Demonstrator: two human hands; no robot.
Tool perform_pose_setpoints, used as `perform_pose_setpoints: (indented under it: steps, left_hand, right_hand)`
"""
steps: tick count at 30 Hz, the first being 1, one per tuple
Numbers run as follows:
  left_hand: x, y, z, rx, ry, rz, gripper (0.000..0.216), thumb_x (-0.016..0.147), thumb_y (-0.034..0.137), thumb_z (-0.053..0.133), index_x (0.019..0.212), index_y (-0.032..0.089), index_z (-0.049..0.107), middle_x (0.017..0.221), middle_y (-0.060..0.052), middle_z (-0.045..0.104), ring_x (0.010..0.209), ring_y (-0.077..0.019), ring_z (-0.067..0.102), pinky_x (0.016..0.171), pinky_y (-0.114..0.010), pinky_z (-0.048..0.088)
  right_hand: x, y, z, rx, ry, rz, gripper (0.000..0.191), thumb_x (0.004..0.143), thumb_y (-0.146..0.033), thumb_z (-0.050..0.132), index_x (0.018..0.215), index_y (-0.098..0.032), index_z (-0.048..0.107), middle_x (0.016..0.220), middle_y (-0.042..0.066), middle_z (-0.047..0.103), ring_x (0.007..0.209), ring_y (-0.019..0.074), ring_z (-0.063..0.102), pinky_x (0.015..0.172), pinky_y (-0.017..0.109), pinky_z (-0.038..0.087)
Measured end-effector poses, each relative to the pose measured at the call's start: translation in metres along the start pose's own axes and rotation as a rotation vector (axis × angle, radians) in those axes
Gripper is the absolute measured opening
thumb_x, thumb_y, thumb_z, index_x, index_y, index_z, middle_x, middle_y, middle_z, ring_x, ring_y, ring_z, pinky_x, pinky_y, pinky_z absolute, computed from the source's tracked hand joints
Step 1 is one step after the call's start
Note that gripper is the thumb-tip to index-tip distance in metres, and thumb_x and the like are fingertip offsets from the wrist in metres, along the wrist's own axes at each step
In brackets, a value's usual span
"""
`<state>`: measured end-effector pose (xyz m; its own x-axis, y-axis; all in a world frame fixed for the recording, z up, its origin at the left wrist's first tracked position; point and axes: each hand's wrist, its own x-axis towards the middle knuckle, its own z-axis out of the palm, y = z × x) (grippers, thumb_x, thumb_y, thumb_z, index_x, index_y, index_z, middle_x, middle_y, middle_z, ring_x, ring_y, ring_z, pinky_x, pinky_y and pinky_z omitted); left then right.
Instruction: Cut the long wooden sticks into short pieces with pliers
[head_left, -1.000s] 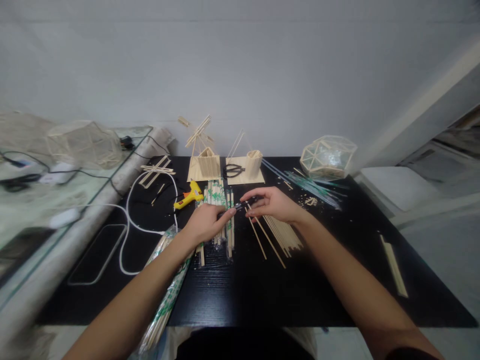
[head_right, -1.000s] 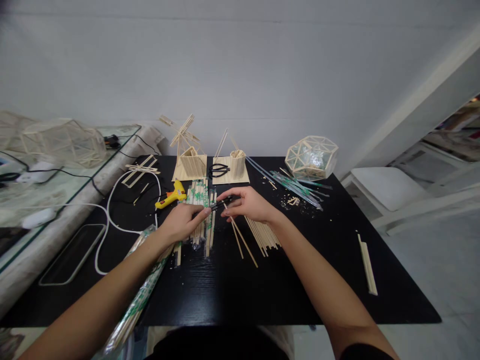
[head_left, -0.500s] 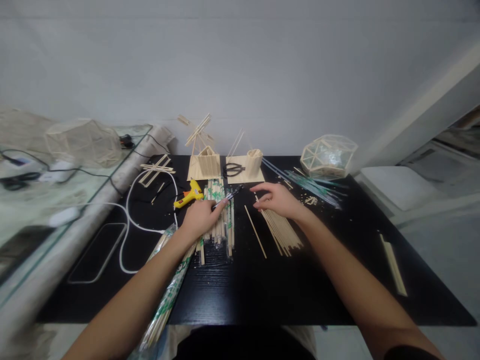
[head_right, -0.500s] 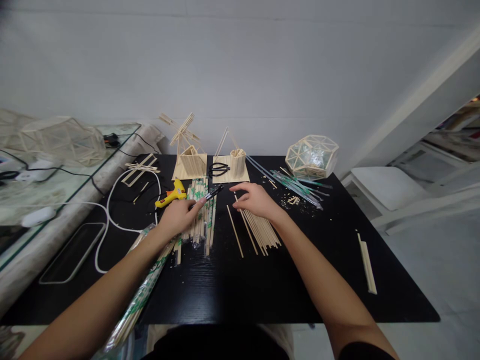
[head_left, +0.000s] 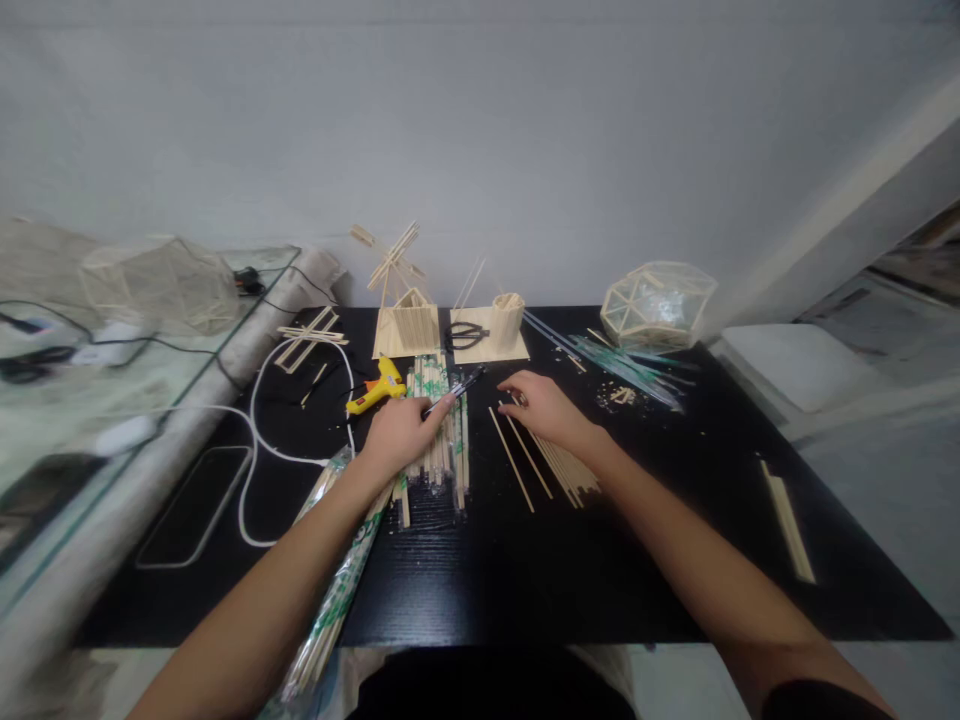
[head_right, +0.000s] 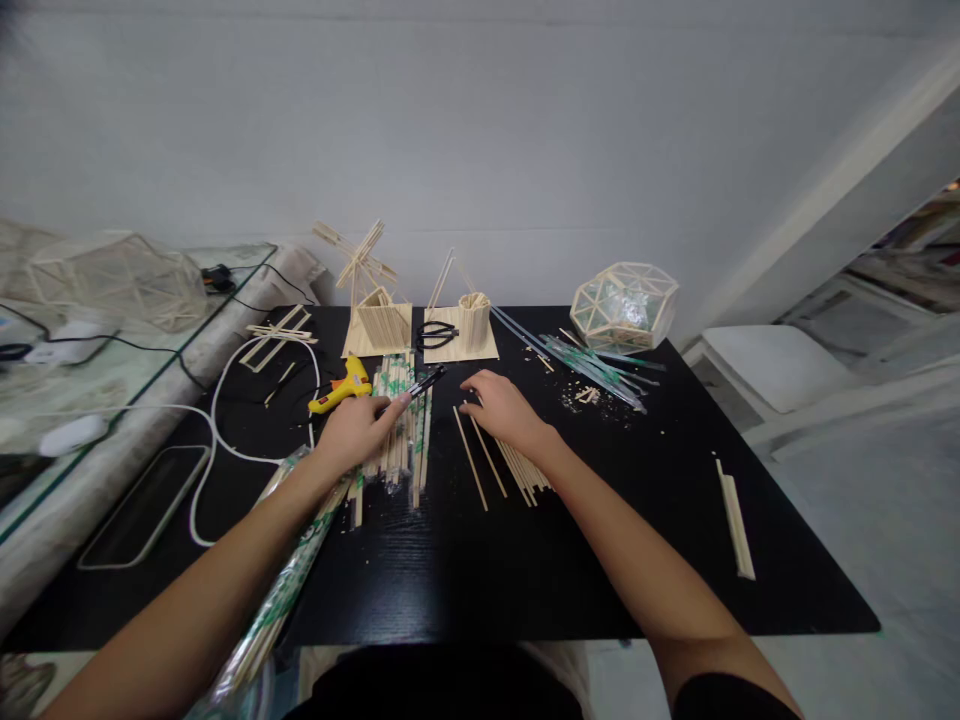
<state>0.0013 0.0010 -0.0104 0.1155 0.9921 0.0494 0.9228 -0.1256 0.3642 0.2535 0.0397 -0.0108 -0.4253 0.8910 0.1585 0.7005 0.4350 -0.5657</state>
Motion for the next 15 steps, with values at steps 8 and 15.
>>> perform_pose_setpoints:
  steps: [8, 15]
  left_hand:
    - [0.0, -0.001, 0.0, -0.022, -0.003, 0.006, 0.074, 0.096, 0.074, 0.025, 0.064, 0.02, 0.065, 0.064, -0.01, 0.065, 0.067, -0.0254, 0.061, 0.061, -0.033, 0.031]
    - [0.0, -0.002, 0.003, -0.035, 0.007, 0.022, 0.071, 0.097, 0.072, 0.027, 0.06, 0.021, 0.061, 0.063, -0.01, 0.063, 0.066, -0.0247, 0.059, 0.061, -0.032, 0.03]
  right_hand:
    - [0.008, 0.034, -0.035, 0.077, 0.245, 0.235, 0.02, 0.087, -0.007, 0.064, 0.098, -0.015, 0.078, 0.091, 0.009, 0.079, 0.083, 0.0213, 0.074, 0.087, 0.038, 0.059]
    - [0.0, 0.102, -0.11, 0.18, 0.989, 0.465, 0.027, 0.091, -0.018, 0.059, 0.112, -0.009, 0.072, 0.1, 0.014, 0.076, 0.077, 0.0216, 0.074, 0.074, 0.037, 0.061]
